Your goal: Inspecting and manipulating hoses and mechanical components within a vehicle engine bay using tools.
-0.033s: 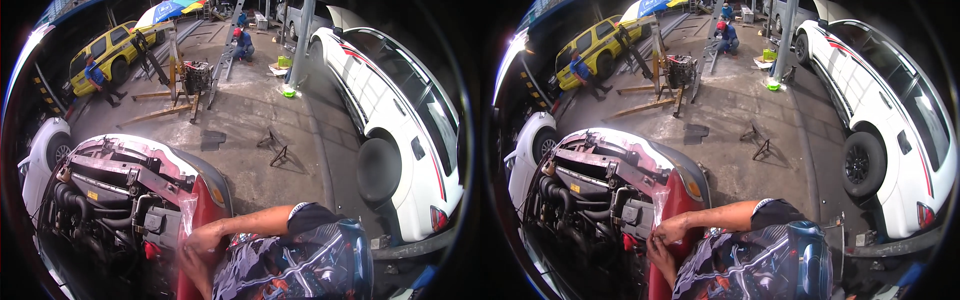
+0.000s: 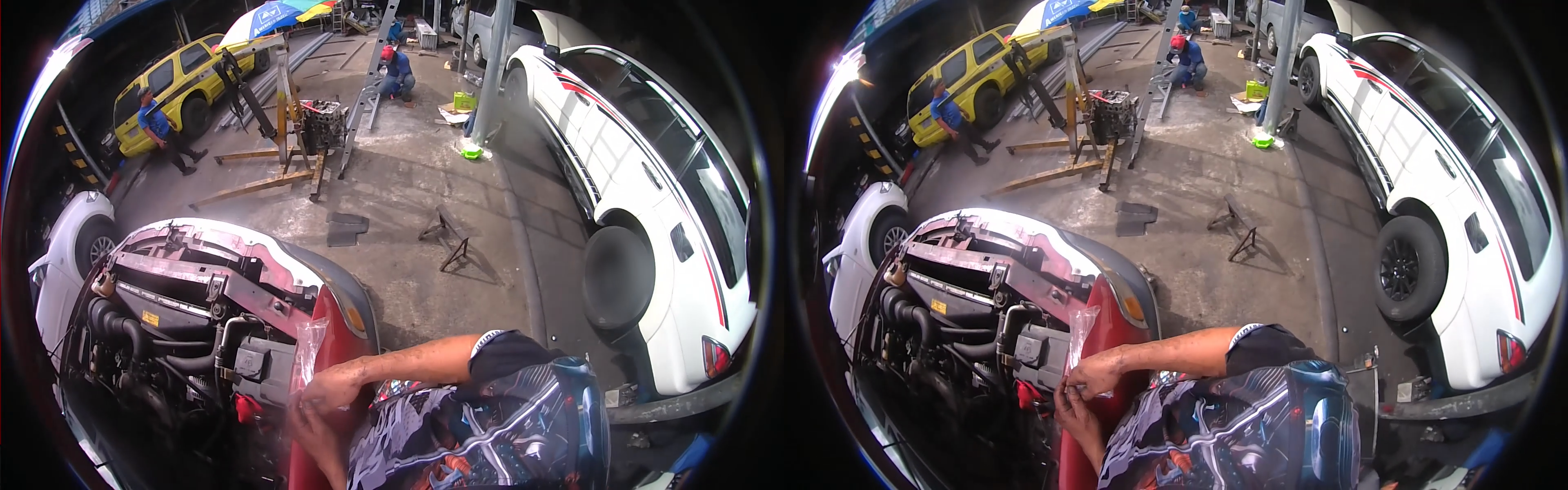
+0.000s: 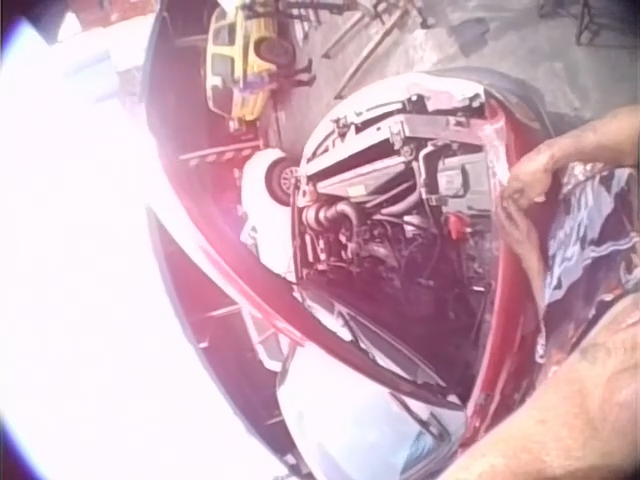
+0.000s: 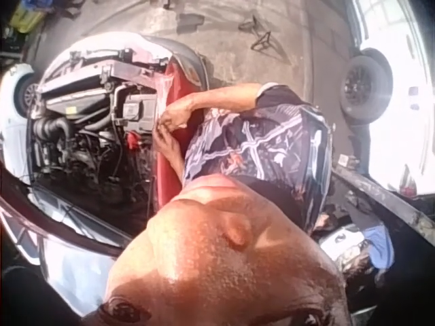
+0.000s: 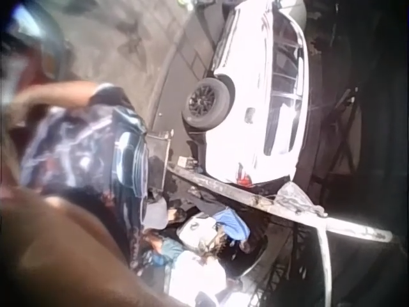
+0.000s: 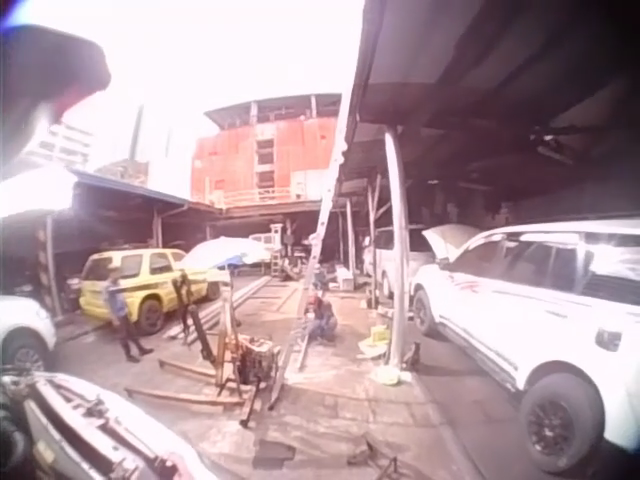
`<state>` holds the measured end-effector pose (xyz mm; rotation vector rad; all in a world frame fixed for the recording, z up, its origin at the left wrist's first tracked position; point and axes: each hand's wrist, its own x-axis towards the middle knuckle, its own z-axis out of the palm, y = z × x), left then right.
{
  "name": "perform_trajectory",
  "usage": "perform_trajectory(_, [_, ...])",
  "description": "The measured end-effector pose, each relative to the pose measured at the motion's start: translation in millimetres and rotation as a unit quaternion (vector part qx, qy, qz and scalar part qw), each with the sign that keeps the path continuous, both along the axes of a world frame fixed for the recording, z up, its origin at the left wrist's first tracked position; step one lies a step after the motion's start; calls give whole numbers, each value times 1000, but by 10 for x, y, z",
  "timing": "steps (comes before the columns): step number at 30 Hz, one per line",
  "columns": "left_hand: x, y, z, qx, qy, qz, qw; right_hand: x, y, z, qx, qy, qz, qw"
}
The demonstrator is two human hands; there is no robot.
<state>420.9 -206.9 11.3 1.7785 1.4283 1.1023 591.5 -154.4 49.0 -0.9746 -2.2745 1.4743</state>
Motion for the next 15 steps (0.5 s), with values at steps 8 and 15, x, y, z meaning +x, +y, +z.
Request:
perform_trajectory(8, [-204,-45,-131,-21,-100,67,993,-147,-74,-53,143,-117,-57,981])
perform_trajectory(15, [-468,-65,-220,-79,-225,116,964,-9,-41,167,116,-146,-114,976])
